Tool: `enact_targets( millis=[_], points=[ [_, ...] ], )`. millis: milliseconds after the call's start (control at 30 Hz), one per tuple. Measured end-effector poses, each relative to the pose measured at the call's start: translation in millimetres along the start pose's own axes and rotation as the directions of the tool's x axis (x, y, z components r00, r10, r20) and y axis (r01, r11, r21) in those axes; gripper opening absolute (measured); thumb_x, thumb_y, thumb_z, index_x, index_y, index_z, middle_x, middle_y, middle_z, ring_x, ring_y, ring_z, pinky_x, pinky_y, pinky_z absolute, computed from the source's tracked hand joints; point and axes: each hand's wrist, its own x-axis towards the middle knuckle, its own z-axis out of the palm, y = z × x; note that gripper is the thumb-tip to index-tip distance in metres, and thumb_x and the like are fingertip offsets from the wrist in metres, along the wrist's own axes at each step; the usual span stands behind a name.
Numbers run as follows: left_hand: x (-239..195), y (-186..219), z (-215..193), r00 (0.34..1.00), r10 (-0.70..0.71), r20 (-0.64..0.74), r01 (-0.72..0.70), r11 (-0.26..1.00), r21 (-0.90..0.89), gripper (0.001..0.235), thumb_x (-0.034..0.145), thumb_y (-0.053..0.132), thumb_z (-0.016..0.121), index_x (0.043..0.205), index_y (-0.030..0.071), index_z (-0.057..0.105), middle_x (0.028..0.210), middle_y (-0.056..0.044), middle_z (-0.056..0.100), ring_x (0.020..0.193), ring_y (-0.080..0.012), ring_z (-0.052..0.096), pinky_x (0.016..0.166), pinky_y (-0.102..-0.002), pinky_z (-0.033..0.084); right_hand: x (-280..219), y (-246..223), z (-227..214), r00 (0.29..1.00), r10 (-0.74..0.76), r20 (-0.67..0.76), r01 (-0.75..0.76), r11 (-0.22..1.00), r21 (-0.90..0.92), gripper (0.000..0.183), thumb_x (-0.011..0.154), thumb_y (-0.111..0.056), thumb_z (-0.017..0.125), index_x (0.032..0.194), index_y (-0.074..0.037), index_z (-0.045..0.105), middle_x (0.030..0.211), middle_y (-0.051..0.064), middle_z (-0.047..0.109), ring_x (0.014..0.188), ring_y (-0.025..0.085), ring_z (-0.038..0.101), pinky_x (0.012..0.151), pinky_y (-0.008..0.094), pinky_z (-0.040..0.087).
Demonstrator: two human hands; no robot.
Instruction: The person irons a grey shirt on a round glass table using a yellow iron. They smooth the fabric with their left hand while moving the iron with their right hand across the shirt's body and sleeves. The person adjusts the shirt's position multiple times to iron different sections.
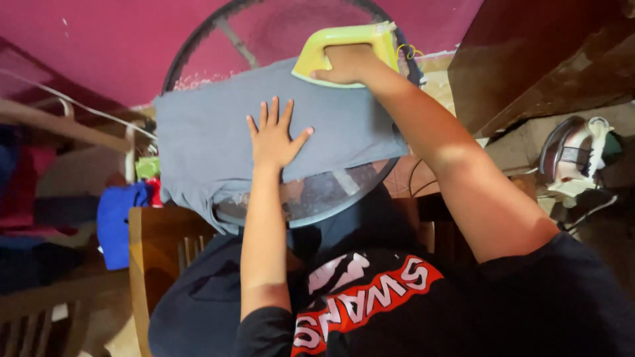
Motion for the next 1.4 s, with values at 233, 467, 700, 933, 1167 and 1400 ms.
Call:
enact_targets(
  millis=[233, 467, 700, 933, 1167, 1400],
  points=[
    [1.6, -5.6, 5.1, 0.999, 0.012, -0.044, -0.011, 1.000, 0.009, 0.090, 0.092, 0.077, 0.038, 0.162, 0.022, 0.030, 0.171, -0.011, 0.020, 0.158, -0.0347, 0.013, 0.121, -0.066, 0.004, -36.8, -26.2, -26.5, 0.928, 0.040, 0.371, -0.069, 0.995, 0.065, 0.088, 0.099, -0.069, 0.034, 0.156, -0.002, 0.037, 0.161, 0.018, 0.040, 0.144, 0.038, 0.043, 0.110, 0.048, 0.038],
    [-18.9, -37.2, 16.0, 0.865, 0.007, -0.502, -0.040, 0.998, -0.054, 0.054, 0.095, 0.037, 0.066, 0.142, 0.013, 0.051, 0.153, -0.015, 0.044, 0.145, -0.0388, 0.044, 0.115, -0.065, 0.036, -52.9, 9.0, 55.0, 0.961, -0.245, 0.130, 0.237, 0.969, 0.072, 0.070, 0.103, -0.058, 0.041, 0.130, 0.003, 0.061, 0.129, 0.034, 0.065, 0.128, 0.049, 0.057, 0.107, 0.060, 0.045],
    [-112.1, 80.8, -5.2, 0.927, 0.115, -0.357, -0.195, 0.961, -0.195, 0.067, 0.087, 0.040, 0.075, 0.140, 0.003, 0.058, 0.144, -0.028, 0.054, 0.140, -0.0491, 0.047, 0.115, -0.067, 0.033, -38.2, 12.3, 131.0, 0.985, -0.170, 0.041, 0.166, 0.983, 0.079, 0.074, 0.105, -0.061, 0.036, 0.128, 0.003, 0.065, 0.131, 0.035, 0.064, 0.129, 0.052, 0.054, 0.109, 0.075, 0.032],
    [-116.9, 119.3, 80.1, 0.750, 0.403, -0.524, -0.393, 0.909, 0.138, 0.081, 0.085, 0.067, 0.060, 0.144, 0.011, 0.055, 0.134, -0.011, 0.062, 0.131, -0.0291, 0.058, 0.115, -0.063, 0.041, -115.5, -52.7, 54.4, 0.976, -0.168, -0.141, 0.145, 0.977, -0.159, 0.071, 0.102, -0.066, 0.044, 0.125, -0.002, 0.066, 0.118, 0.030, 0.065, 0.121, 0.049, 0.059, 0.093, 0.085, 0.030],
    [-114.4, 118.1, 83.7, 0.690, 0.427, -0.585, -0.422, 0.894, 0.154, 0.076, 0.067, 0.050, 0.082, 0.126, 0.005, 0.066, 0.118, -0.012, 0.064, 0.117, -0.0319, 0.062, 0.107, -0.062, 0.046, -114.4, -35.6, 78.1, 0.975, -0.192, -0.110, 0.194, 0.981, 0.006, 0.064, 0.099, -0.060, 0.047, 0.110, -0.001, 0.067, 0.108, 0.030, 0.071, 0.111, 0.049, 0.066, 0.094, 0.070, 0.047],
    [-98.4, 124.9, 111.9, 0.636, 0.376, -0.674, -0.388, 0.911, 0.142, 0.078, 0.053, 0.049, 0.086, 0.115, 0.006, 0.070, 0.106, -0.010, 0.061, 0.104, -0.0302, 0.061, 0.099, -0.053, 0.050, -127.2, -44.3, 59.4, 0.963, -0.269, 0.002, 0.268, 0.959, -0.093, 0.065, 0.094, -0.065, 0.052, 0.105, -0.003, 0.070, 0.102, 0.023, 0.074, 0.109, 0.042, 0.069, 0.095, 0.054, 0.052]
  ],
)
